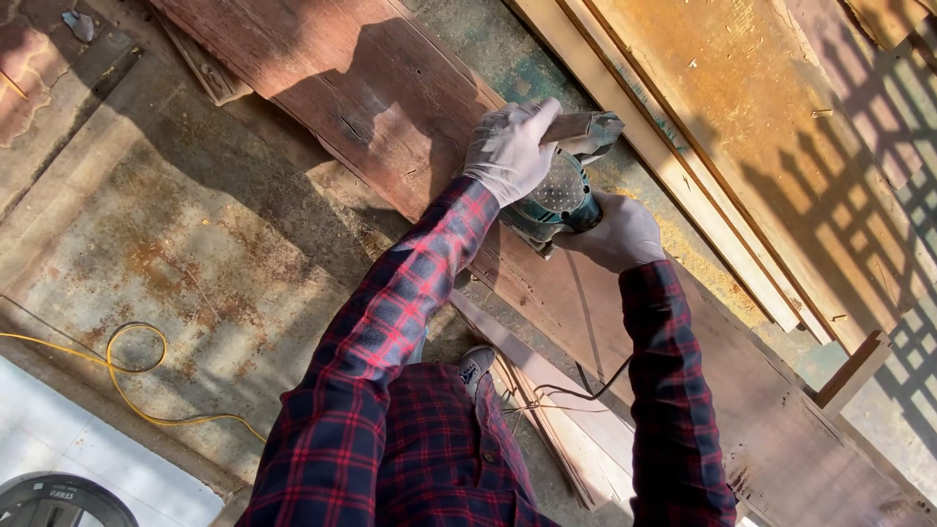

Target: The person sands a long wooden plank resting on supports in a workshop. They rub the plank's surface by hand with sandpaper blocks held in both gloved hands, and at times use a handheld orbital sander on the wood, working along the plank's length.

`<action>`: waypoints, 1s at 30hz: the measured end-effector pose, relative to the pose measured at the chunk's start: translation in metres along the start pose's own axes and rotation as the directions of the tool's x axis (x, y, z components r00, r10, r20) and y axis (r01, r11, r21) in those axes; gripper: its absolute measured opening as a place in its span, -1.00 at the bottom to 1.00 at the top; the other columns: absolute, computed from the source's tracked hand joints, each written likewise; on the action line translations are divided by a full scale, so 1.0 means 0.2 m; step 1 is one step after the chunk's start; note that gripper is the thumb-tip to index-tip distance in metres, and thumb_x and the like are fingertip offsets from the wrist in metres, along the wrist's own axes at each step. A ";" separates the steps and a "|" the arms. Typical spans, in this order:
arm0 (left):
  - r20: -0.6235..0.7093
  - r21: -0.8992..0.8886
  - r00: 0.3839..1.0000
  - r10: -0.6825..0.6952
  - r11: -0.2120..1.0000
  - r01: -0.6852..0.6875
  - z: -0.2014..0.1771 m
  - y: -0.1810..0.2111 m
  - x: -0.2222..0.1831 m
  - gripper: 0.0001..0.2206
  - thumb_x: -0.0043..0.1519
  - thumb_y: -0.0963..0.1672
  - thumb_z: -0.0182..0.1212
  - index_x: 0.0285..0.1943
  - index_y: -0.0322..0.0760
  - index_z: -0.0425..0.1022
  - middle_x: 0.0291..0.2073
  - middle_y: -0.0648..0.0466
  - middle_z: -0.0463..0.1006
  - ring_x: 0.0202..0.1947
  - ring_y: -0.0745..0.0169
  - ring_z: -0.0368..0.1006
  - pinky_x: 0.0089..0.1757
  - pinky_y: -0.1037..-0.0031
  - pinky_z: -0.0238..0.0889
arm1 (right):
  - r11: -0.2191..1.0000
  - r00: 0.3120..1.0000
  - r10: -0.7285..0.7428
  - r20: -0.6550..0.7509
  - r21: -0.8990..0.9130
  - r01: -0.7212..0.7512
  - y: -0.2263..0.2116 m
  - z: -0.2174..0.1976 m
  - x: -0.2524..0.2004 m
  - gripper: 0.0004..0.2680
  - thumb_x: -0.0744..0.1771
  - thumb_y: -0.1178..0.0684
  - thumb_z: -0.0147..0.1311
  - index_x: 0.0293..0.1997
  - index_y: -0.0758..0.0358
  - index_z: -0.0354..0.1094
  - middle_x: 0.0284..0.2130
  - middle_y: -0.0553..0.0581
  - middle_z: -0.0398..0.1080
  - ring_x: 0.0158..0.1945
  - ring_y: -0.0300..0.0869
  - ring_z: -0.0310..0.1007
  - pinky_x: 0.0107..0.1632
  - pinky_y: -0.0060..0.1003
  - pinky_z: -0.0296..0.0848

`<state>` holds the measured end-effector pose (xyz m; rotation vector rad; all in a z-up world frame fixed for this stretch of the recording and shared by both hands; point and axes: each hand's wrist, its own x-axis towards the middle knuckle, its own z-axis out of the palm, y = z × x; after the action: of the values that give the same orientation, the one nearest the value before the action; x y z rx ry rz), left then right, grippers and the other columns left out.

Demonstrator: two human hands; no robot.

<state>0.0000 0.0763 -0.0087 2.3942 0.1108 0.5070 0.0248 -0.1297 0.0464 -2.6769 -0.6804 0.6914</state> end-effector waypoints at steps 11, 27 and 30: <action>-0.188 0.083 0.982 0.018 0.997 -0.002 -0.24 -0.15 -0.18 -0.76 0.18 -0.12 0.28 -0.02 -0.28 0.47 -0.32 -0.09 0.60 -0.26 -0.19 0.54 -0.24 0.09 0.34 | 0.996 0.994 -0.081 0.077 -0.023 0.083 -0.22 0.11 0.00 -0.58 0.07 -0.24 0.37 -0.06 0.04 0.58 -0.29 0.15 0.60 -0.21 0.00 0.60 -0.08 -0.07 0.52; -0.112 0.044 0.990 -0.084 0.995 0.089 0.01 0.47 -0.68 -0.79 0.14 -0.15 0.29 -0.12 -0.21 0.37 -0.34 -0.04 0.55 -0.26 -0.15 0.50 -0.18 0.04 0.27 | 0.990 0.995 -0.083 0.054 -0.113 0.088 0.20 0.17 -0.63 -0.58 0.11 -0.27 0.40 -0.04 0.03 0.55 -0.34 0.20 0.59 -0.26 0.06 0.60 -0.15 -0.03 0.53; 0.031 0.061 0.990 -0.135 0.989 0.133 0.14 0.61 -0.71 -0.82 0.19 -0.14 0.27 -0.13 -0.20 0.36 -0.41 0.01 0.54 -0.31 -0.05 0.49 -0.20 0.06 0.25 | 0.993 0.998 -0.040 0.056 -0.106 0.046 0.36 0.17 -0.75 -0.59 0.12 -0.25 0.40 -0.04 0.02 0.55 -0.34 0.18 0.59 -0.25 0.03 0.61 -0.15 -0.04 0.54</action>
<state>-0.1266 -0.0643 0.0020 2.4314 0.2727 0.4033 -0.0818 -0.2622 0.0457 -2.7401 -0.8089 0.7372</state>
